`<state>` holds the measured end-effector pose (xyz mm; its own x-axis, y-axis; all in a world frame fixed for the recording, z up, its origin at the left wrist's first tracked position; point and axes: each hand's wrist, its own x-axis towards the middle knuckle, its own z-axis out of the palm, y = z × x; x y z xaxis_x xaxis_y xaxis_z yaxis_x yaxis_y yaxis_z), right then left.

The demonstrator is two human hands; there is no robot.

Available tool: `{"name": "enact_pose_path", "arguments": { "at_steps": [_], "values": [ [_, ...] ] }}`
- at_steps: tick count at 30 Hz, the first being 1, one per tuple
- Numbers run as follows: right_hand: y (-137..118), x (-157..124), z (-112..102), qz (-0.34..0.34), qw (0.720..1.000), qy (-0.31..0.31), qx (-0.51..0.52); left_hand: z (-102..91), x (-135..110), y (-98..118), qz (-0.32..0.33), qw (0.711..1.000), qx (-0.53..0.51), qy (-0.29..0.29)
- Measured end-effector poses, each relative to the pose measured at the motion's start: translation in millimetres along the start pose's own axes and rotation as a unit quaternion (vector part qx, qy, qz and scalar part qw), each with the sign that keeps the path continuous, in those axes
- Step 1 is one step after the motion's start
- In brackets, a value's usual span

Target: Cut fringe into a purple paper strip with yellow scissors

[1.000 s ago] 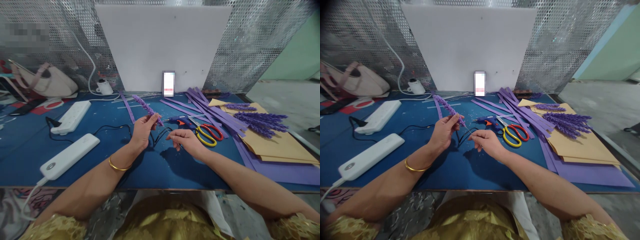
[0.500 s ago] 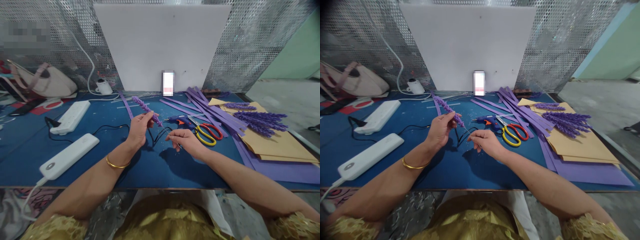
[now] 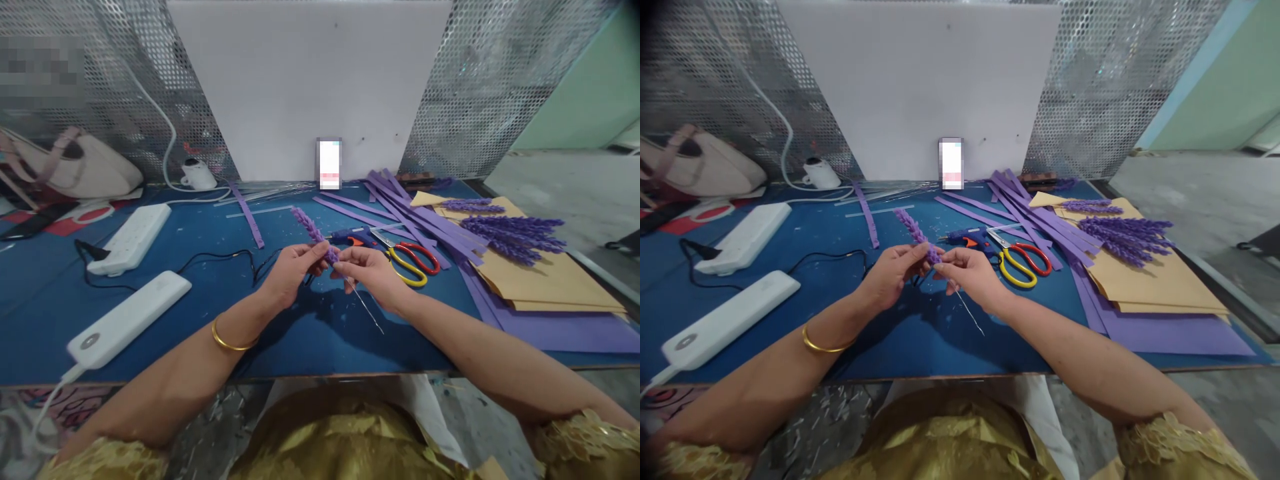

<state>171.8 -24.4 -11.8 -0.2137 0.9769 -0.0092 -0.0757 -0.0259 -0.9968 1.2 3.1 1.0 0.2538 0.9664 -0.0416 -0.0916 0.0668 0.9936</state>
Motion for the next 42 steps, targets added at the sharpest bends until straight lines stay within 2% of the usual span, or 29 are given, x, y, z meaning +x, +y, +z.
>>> {"name": "enact_pose_path", "arguments": {
  "at_steps": [4, 10, 15, 22, 28, 34, 37, 42],
  "values": [
    [-0.9, -1.8, 0.6, 0.002, 1.000, 0.004, 0.011, -0.3, 1.9, 1.5, 0.027, 0.999, 0.002, 0.044],
    [-4.7, -5.7, 2.4, 0.009, 0.999, 0.004, 0.034, -0.9, 1.0, 3.8, 0.089, 0.991, 0.085, 0.042],
    [-4.2, -5.6, 2.4, 0.037, 0.996, -0.008, 0.077, -4.7, 1.3, 6.6, 0.097, 0.990, 0.104, -0.017],
    [-5.1, -6.0, 3.5, 0.101, 0.981, -0.052, 0.158, -12.9, 8.3, 9.0, 0.050, 0.991, 0.062, -0.111],
    [-3.4, -4.4, 3.2, 0.143, 0.964, -0.074, 0.213, -14.3, 8.6, 5.8, 0.038, 0.991, 0.042, -0.125],
    [-2.8, -5.9, 5.0, 0.141, 0.958, -0.091, 0.233, -15.0, 9.4, 3.2, 0.041, 0.988, 0.017, -0.150],
    [-5.6, -5.3, 3.6, 0.116, 0.963, -0.085, 0.227, -10.4, 7.9, 1.2, 0.032, 0.990, -0.034, -0.137],
    [-6.3, -2.0, -0.7, 0.083, 0.978, -0.053, 0.182, -3.5, 5.9, -1.8, 0.040, 0.993, -0.093, -0.067]
  ]
}}
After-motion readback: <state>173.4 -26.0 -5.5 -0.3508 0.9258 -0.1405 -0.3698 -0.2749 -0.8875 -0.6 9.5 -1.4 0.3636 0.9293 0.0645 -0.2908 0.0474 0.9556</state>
